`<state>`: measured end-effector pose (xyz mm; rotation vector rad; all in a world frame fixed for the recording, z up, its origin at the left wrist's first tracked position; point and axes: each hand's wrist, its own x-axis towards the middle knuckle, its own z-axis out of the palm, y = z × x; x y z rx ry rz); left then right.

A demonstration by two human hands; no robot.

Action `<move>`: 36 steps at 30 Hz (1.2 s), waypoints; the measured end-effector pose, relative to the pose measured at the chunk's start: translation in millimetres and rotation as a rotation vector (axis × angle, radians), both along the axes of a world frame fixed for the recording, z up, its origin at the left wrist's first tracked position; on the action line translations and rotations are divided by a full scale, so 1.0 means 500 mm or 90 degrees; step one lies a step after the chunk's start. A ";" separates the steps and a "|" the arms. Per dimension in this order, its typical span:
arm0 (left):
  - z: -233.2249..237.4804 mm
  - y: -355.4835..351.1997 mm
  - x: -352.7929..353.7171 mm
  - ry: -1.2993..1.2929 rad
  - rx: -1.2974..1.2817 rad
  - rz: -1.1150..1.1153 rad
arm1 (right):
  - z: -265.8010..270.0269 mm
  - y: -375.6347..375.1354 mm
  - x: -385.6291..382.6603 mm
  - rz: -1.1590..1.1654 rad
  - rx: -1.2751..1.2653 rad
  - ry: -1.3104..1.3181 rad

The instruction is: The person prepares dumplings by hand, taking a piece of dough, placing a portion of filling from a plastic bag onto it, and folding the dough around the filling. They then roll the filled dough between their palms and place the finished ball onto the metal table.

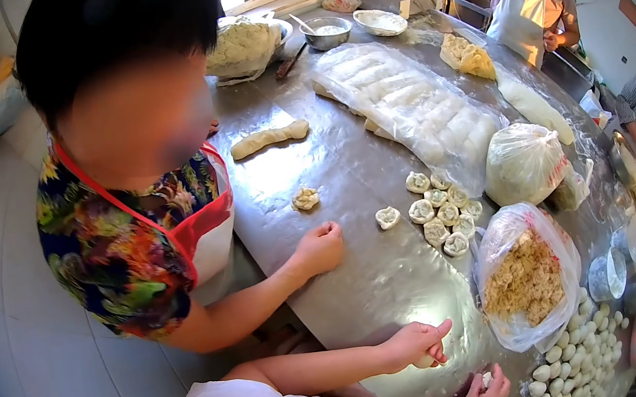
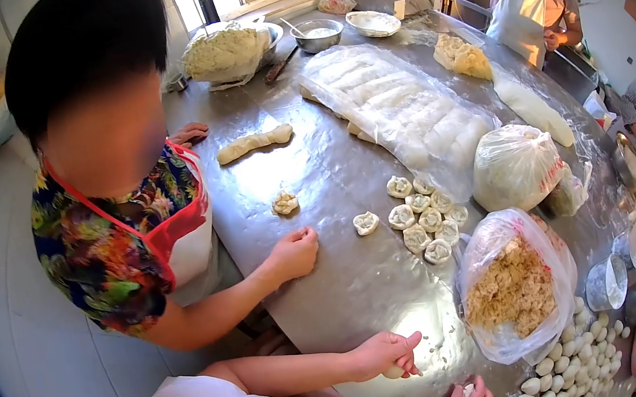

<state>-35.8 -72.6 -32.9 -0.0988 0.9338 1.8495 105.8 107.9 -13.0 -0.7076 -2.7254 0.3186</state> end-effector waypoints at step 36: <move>0.040 0.017 0.025 0.290 0.152 0.170 | -0.025 -0.128 -0.126 0.208 -0.839 0.147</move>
